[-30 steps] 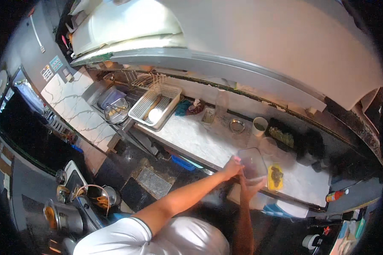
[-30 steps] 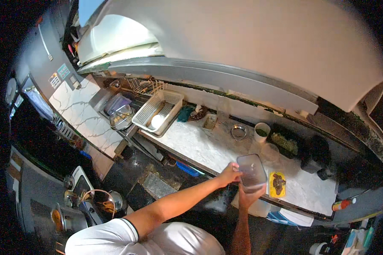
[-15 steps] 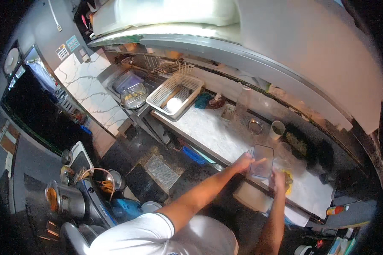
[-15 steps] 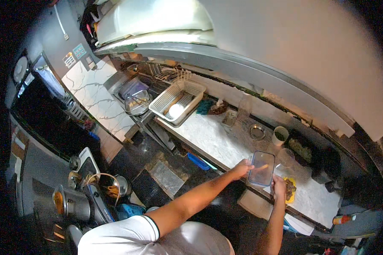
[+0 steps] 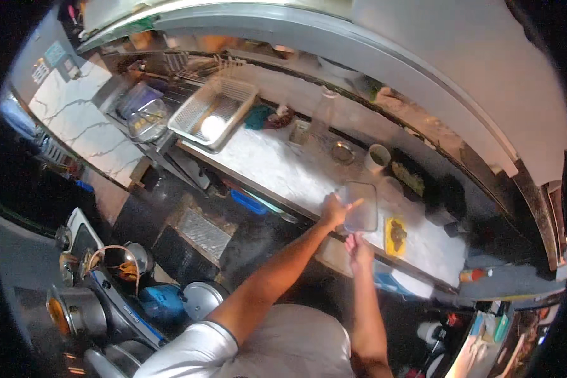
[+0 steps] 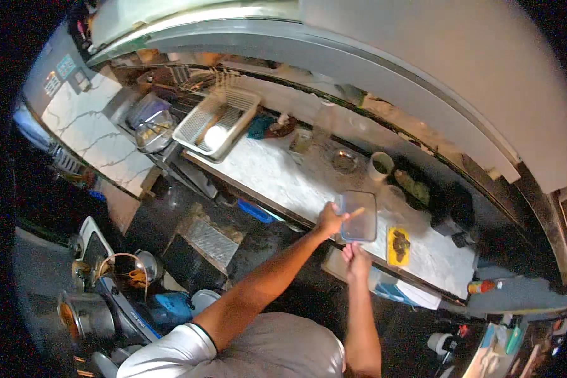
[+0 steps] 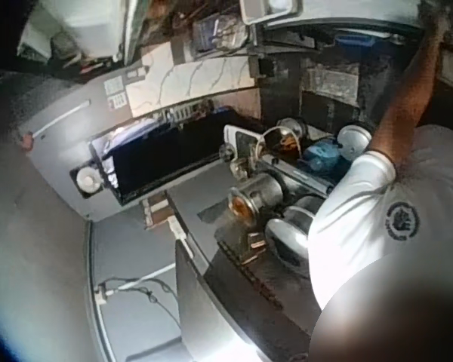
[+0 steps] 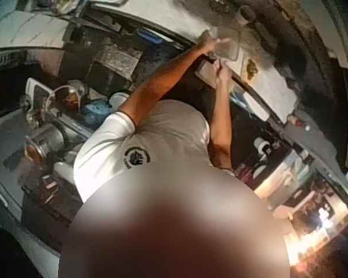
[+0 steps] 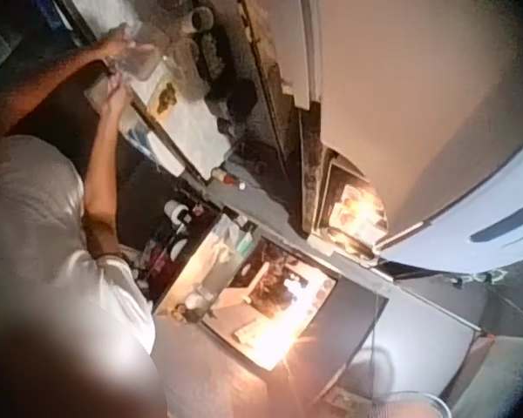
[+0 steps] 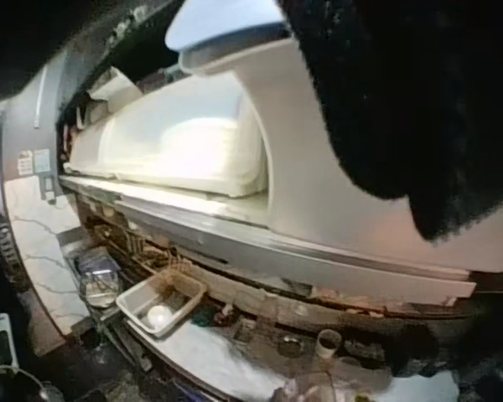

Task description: The person prepares food items by using tongs to place a cooked egg patty onto a wrap, adds condiments using a spoon, and then uses tongs to place fried food items from a sink-side tray into a foam container.

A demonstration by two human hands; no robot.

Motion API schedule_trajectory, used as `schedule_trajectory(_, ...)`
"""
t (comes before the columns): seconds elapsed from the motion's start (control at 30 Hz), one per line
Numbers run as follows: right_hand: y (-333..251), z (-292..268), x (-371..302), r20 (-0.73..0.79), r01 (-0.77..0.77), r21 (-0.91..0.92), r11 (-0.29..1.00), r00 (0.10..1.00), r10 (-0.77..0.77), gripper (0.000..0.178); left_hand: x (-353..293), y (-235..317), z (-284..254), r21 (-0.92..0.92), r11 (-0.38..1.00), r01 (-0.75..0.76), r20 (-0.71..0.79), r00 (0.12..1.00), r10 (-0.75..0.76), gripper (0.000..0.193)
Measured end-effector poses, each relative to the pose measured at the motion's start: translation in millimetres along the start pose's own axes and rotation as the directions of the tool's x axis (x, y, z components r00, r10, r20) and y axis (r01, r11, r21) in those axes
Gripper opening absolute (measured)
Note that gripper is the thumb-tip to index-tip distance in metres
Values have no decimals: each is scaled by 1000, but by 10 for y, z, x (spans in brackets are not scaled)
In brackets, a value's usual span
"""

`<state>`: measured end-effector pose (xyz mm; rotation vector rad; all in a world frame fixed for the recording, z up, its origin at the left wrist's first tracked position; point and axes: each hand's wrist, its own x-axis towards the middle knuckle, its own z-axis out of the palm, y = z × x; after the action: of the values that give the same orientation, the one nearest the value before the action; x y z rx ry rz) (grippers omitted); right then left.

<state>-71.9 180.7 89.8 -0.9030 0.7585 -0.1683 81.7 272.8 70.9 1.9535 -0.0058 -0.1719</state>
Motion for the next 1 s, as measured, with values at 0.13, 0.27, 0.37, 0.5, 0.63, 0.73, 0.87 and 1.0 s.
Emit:
schedule_trajectory(0.13,115,301,90,-27,-116,170,979,992,122,19,270,-249,-216,-60,993,-100,51,993,103,52)
schedule_trajectory(0.27,27,507,-22,22,-48,184,982,999,45,16,320,-284,-541,-80,985,-152,36,987,155,52)
schedule_trajectory(0.37,-52,-222,128,-102,163,143,976,983,-149,14,-273,574,-455,111,913,-392,148,915,375,72)
schedule_trajectory(0.5,-392,118,-47,64,451,-260,854,890,-451,17,-571,753,-896,269,394,-879,381,472,795,84)
schedule_trajectory(0.63,-1063,693,-186,449,488,-390,781,841,-301,29,-93,692,-851,161,615,-772,-45,616,786,33)
schedule_trajectory(0.73,-1295,646,308,632,693,-702,-161,504,-588,29,344,426,-843,120,903,-413,-201,881,429,24)
schedule_trajectory(0.87,-1245,390,1210,720,428,-590,-684,662,-207,23,635,-357,-876,-427,873,-237,-149,970,190,36)
schedule_trajectory(1.0,-821,1246,1414,665,527,-223,-820,697,268,23,296,-1591,-1028,-606,793,63,-91,985,-148,59)
